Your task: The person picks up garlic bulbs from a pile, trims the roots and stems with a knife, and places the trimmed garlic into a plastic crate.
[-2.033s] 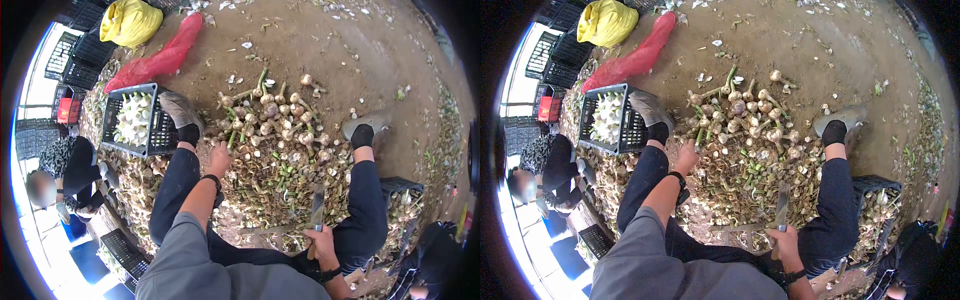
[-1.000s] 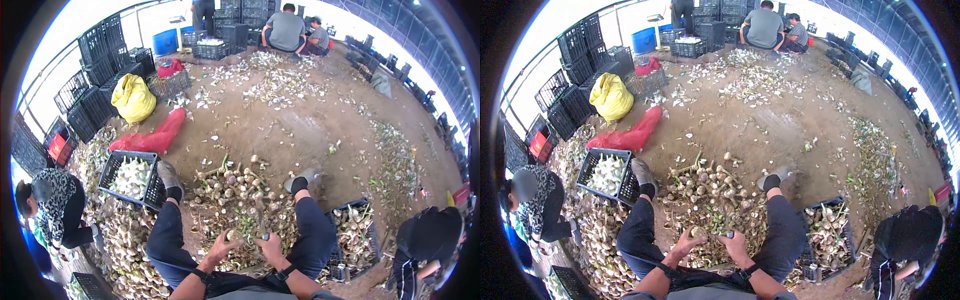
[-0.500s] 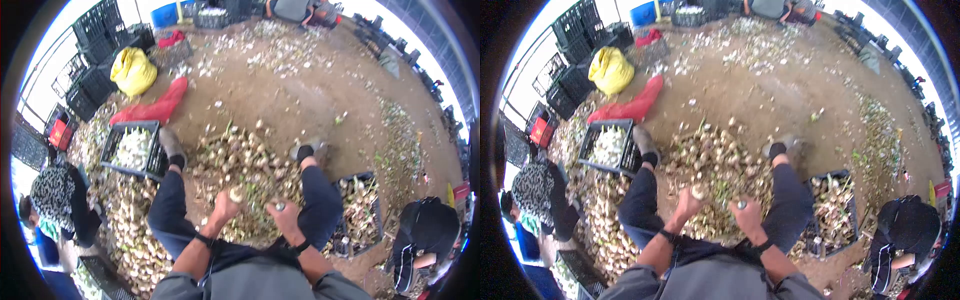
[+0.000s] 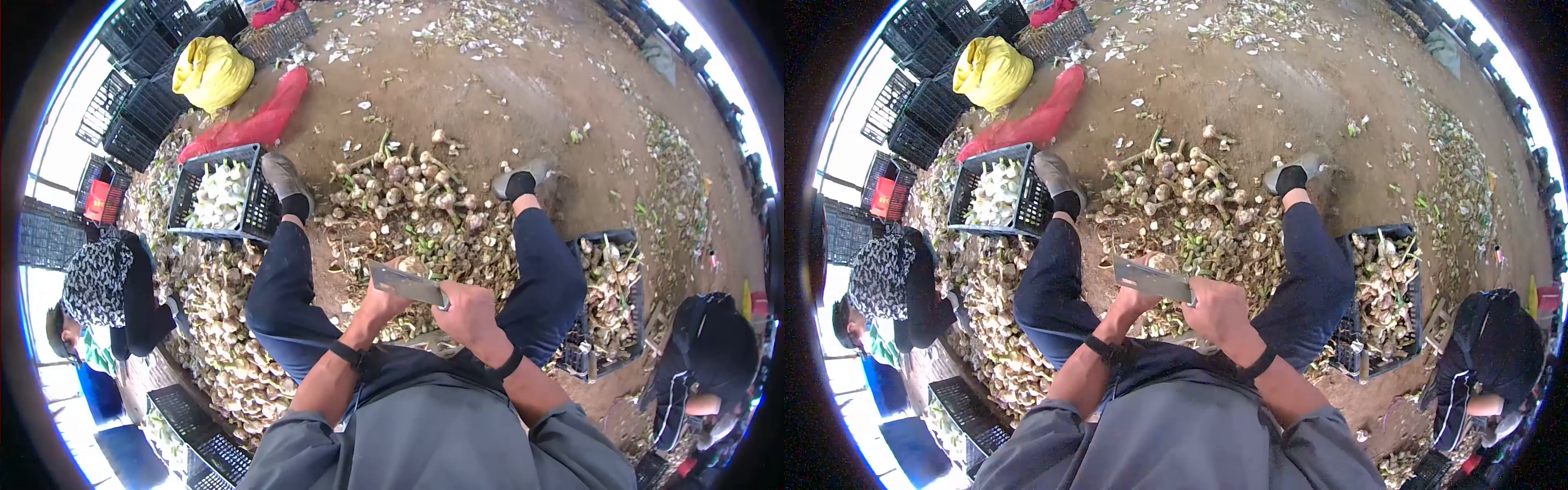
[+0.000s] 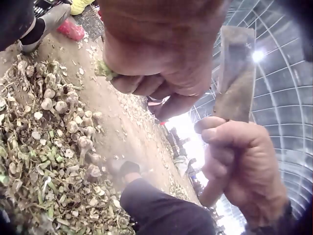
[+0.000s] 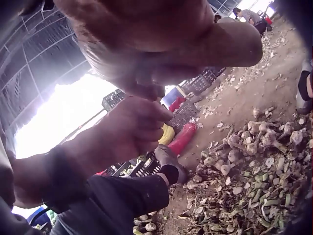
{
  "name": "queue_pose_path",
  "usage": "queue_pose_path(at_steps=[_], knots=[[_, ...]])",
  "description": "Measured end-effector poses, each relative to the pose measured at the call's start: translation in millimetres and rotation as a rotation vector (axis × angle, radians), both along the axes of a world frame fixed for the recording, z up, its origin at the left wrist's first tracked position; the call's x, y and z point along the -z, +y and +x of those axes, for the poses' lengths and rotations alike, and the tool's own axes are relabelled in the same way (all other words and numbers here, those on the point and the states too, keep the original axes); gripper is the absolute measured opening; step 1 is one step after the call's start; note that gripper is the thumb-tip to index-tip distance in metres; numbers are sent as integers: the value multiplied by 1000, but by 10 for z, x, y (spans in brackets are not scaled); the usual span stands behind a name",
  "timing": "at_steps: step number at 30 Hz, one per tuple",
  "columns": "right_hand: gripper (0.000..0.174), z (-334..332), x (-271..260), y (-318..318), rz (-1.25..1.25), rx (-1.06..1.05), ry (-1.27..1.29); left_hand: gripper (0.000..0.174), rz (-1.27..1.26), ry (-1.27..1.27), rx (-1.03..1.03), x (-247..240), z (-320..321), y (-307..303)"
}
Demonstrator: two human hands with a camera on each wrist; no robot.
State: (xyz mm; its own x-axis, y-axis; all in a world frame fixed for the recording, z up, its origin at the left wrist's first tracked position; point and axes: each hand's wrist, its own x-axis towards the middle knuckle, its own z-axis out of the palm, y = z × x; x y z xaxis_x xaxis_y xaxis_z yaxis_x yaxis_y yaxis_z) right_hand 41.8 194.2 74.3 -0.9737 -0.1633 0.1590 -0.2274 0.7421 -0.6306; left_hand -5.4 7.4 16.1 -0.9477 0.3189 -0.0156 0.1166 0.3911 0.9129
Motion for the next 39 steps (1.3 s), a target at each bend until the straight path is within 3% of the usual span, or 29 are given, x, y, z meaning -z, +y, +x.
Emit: queue_pose_path(at_steps=[4, 6, 7, 9, 11, 13, 16, 18, 20, 22, 23, 24, 25, 26, 27, 28, 30, 31, 34, 35, 36, 38, 39], knots=[[19, -6, 24, 18, 91, -43, -40, 40, -26, -106, -18, -63, 4, 11], [18, -9, 48, 34, 70, -47, -42, 29, -187, 113, 9, 122, 6, -17], [18, -8, 65, 42, 82, -58, -36, 29, -189, 108, 13, 175, 24, -40], [18, -28, 73, 53, 94, -67, -27, 46, -158, 86, 70, 264, 28, -83], [18, -22, 74, 53, 81, -89, -11, 45, -125, 151, 65, 639, 67, -148], [18, -27, 92, 51, 69, -96, -8, 44, -92, 220, 57, 608, 57, -152], [18, -84, 239, 137, 67, -97, 38, 39, -101, 132, 132, 243, 60, -132], [18, -117, 385, 268, 75, -92, 88, 32, 151, -233, 49, -153, 58, -7], [14, -122, 503, 382, 84, 133, 35, 29, 96, -319, 58, -252, 53, -36], [9, -135, 442, 362, 47, 163, 70, 33, 83, -418, 63, -401, -2, -12], [10, -136, 439, 339, -45, 234, 10, 47, 89, -437, 104, -393, -25, -14], [12, -130, 437, 322, -137, 303, -52, 47, 88, -435, 107, -392, -22, -1], [12, -132, 469, 313, -137, 305, -51, 59, 241, -419, 88, -392, -7, 11], [14, -128, 533, 304, -331, 356, -214, 70, 394, -401, 69, -388, 25, 17], [17, -134, 515, 276, -525, 405, -377, 79, 555, -635, -45, -373, 86, 10], [17, -121, 495, 250, -526, 408, -378, 79, 553, -637, -43, -305, 93, 6], [23, -88, 397, 152, -1054, 542, -815, 73, 754, -638, -66, -140, 105, -6], [23, -84, 308, 79, -1055, 545, -816, 71, 780, -594, -29, -164, 102, 16], [24, -73, 81, -97, -1483, 539, -946, 69, 793, -475, 1, -250, 123, 156], [23, -38, 326, -64, -1514, 419, -957, 56, 750, -432, -18, -212, 172, 195], [23, -28, 364, -67, -1516, 423, -956, 56, 749, -436, -16, -154, 196, 208], [27, -7, 428, -63, -1556, 340, -973, 44, 992, -639, -142, -38, 220, 224], [21, -29, 340, -68, -1566, 372, -952, 42, 900, -581, -160, -118, 223, 264]])
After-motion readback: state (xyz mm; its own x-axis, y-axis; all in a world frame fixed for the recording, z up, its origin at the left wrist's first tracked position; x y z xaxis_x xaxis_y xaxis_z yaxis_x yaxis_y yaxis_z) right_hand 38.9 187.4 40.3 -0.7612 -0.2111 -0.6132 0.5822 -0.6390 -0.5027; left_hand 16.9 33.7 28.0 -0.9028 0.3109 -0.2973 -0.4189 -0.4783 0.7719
